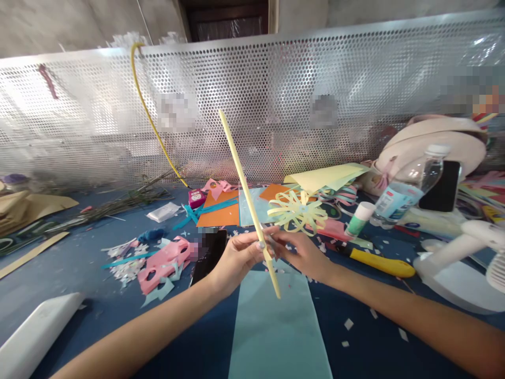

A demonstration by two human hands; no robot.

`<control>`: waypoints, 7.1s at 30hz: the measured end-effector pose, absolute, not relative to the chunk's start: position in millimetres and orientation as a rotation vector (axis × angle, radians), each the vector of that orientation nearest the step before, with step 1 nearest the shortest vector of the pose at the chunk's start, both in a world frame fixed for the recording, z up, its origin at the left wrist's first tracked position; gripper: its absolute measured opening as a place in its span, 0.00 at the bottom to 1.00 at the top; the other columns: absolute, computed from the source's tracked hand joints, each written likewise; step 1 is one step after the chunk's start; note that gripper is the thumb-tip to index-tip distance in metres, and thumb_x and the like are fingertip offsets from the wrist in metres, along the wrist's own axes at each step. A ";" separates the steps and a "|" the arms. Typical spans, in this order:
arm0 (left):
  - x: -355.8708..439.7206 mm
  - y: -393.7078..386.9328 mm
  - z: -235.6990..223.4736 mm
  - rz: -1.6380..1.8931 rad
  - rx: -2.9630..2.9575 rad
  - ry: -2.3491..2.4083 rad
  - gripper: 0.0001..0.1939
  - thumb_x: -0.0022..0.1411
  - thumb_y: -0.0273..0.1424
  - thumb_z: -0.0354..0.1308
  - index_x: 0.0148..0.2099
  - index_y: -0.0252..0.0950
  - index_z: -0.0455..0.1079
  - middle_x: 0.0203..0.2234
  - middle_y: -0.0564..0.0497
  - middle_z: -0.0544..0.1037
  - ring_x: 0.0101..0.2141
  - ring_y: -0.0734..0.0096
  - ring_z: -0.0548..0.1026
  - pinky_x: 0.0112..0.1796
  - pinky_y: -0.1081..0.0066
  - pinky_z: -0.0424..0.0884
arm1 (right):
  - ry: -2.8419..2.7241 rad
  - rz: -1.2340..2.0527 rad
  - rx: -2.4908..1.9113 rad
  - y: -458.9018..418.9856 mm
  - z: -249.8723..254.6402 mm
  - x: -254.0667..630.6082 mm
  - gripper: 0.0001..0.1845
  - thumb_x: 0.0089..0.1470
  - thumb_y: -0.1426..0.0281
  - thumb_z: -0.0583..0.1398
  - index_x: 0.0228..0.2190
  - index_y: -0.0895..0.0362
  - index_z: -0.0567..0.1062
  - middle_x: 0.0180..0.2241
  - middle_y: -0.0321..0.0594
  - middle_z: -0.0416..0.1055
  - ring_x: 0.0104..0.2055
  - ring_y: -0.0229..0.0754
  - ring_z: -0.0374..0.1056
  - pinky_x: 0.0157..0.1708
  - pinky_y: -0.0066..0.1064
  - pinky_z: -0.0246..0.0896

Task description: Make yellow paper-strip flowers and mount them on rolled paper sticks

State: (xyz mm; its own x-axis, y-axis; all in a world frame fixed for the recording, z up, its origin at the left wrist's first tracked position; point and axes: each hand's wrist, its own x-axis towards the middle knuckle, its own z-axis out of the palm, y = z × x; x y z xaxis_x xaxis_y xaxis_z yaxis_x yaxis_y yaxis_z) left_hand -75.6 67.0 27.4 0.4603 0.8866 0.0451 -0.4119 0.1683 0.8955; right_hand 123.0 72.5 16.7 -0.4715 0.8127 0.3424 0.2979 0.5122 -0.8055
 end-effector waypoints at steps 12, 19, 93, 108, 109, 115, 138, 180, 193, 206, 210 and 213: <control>-73.2 69.6 21.6 0.948 0.985 0.570 0.09 0.58 0.31 0.69 0.41 0.32 0.80 0.32 0.47 0.81 0.32 0.74 0.78 0.38 0.76 0.75 | -2.022 0.827 -0.883 65.3 22.7 122.4 0.10 0.64 0.70 0.54 0.31 0.55 0.71 0.28 0.34 0.68 0.31 0.37 0.62 0.33 0.28 0.53; -72.0 61.1 26.2 0.883 0.904 0.515 0.09 0.57 0.30 0.69 0.38 0.29 0.80 0.30 0.48 0.80 0.29 0.77 0.76 0.37 0.76 0.77 | -1.753 1.301 -0.794 65.8 26.8 121.6 0.15 0.64 0.63 0.55 0.27 0.56 0.68 0.25 0.32 0.58 0.29 0.36 0.54 0.31 0.29 0.48; -120.1 88.8 32.1 1.166 2.814 0.765 0.17 0.61 0.26 0.65 0.48 0.54 0.77 0.36 0.55 0.84 0.36 0.65 0.79 0.42 0.64 0.65 | -1.330 1.771 -0.845 67.0 39.9 125.3 0.38 0.56 0.57 0.65 0.60 0.52 0.55 0.45 0.44 0.75 0.44 0.43 0.75 0.40 0.34 0.67; -99.8 63.9 33.9 1.124 3.128 0.775 0.14 0.63 0.24 0.59 0.45 0.50 0.78 0.36 0.55 0.84 0.28 0.68 0.73 0.41 0.63 0.62 | -1.032 1.927 -0.942 60.1 32.2 114.4 0.28 0.47 0.61 0.71 0.48 0.54 0.72 0.33 0.35 0.72 0.33 0.33 0.68 0.32 0.23 0.61; -97.8 63.2 35.0 1.243 3.206 0.747 0.14 0.63 0.24 0.60 0.44 0.50 0.78 0.33 0.56 0.84 0.27 0.69 0.72 0.40 0.64 0.61 | -0.995 1.941 -0.940 59.5 33.2 113.5 0.27 0.47 0.60 0.71 0.47 0.54 0.72 0.33 0.35 0.72 0.32 0.33 0.68 0.31 0.23 0.61; -86.7 57.3 48.3 1.531 3.347 0.615 0.12 0.60 0.22 0.63 0.38 0.48 0.78 0.27 0.58 0.80 0.25 0.70 0.67 0.38 0.65 0.57 | -0.951 1.930 -0.930 58.0 36.3 107.1 0.31 0.43 0.63 0.74 0.47 0.55 0.71 0.32 0.33 0.72 0.29 0.30 0.65 0.27 0.20 0.58; -37.0 77.4 54.7 0.917 0.934 0.685 0.19 0.53 0.38 0.72 0.39 0.31 0.71 0.31 0.51 0.75 0.32 0.76 0.76 0.38 0.74 0.75 | -0.885 1.563 -0.864 79.2 60.2 116.8 0.28 0.39 0.67 0.73 0.43 0.53 0.71 0.33 0.36 0.76 0.37 0.42 0.71 0.39 0.34 0.63; -55.3 58.5 13.6 0.350 1.105 0.909 0.14 0.56 0.36 0.68 0.41 0.32 0.77 0.36 0.41 0.83 0.40 0.58 0.82 0.40 0.67 0.78 | -1.862 1.271 -0.988 39.3 -4.7 162.2 0.09 0.64 0.68 0.55 0.30 0.55 0.71 0.30 0.35 0.71 0.32 0.38 0.65 0.32 0.30 0.56; -58.8 61.4 10.3 0.332 1.039 0.922 0.14 0.58 0.34 0.66 0.45 0.32 0.76 0.38 0.40 0.83 0.43 0.56 0.81 0.43 0.64 0.78 | -1.929 1.283 -0.922 43.0 -10.0 162.7 0.07 0.61 0.74 0.56 0.31 0.55 0.71 0.33 0.35 0.70 0.32 0.36 0.63 0.33 0.28 0.57; -59.2 62.0 9.2 0.338 1.027 0.906 0.16 0.57 0.37 0.68 0.44 0.32 0.76 0.38 0.40 0.83 0.43 0.55 0.81 0.44 0.64 0.78 | -2.009 1.131 -0.878 41.4 -8.9 160.1 0.08 0.60 0.78 0.55 0.32 0.54 0.71 0.33 0.36 0.69 0.34 0.37 0.64 0.34 0.29 0.58; -59.3 61.9 9.5 0.341 1.023 0.902 0.16 0.57 0.38 0.68 0.43 0.32 0.76 0.38 0.40 0.83 0.43 0.55 0.81 0.44 0.63 0.78 | -2.037 1.108 -0.905 41.4 -10.0 160.4 0.08 0.60 0.77 0.55 0.32 0.54 0.71 0.33 0.37 0.69 0.35 0.38 0.64 0.36 0.30 0.59; -59.1 61.8 10.2 0.341 1.027 0.905 0.16 0.57 0.37 0.68 0.44 0.32 0.76 0.38 0.40 0.83 0.43 0.56 0.81 0.44 0.64 0.78 | -2.057 1.098 -0.921 41.7 -10.8 160.7 0.08 0.60 0.77 0.55 0.33 0.54 0.71 0.33 0.37 0.69 0.35 0.38 0.64 0.36 0.30 0.58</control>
State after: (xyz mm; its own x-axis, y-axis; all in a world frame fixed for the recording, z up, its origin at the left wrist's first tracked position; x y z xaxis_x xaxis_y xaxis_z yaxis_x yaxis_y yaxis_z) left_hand -59.1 61.8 10.2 0.6047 0.6314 -0.4854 0.1539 0.5053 0.8491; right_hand 160.7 41.7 -10.8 -0.5617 0.8039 0.1956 0.2848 0.4099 -0.8666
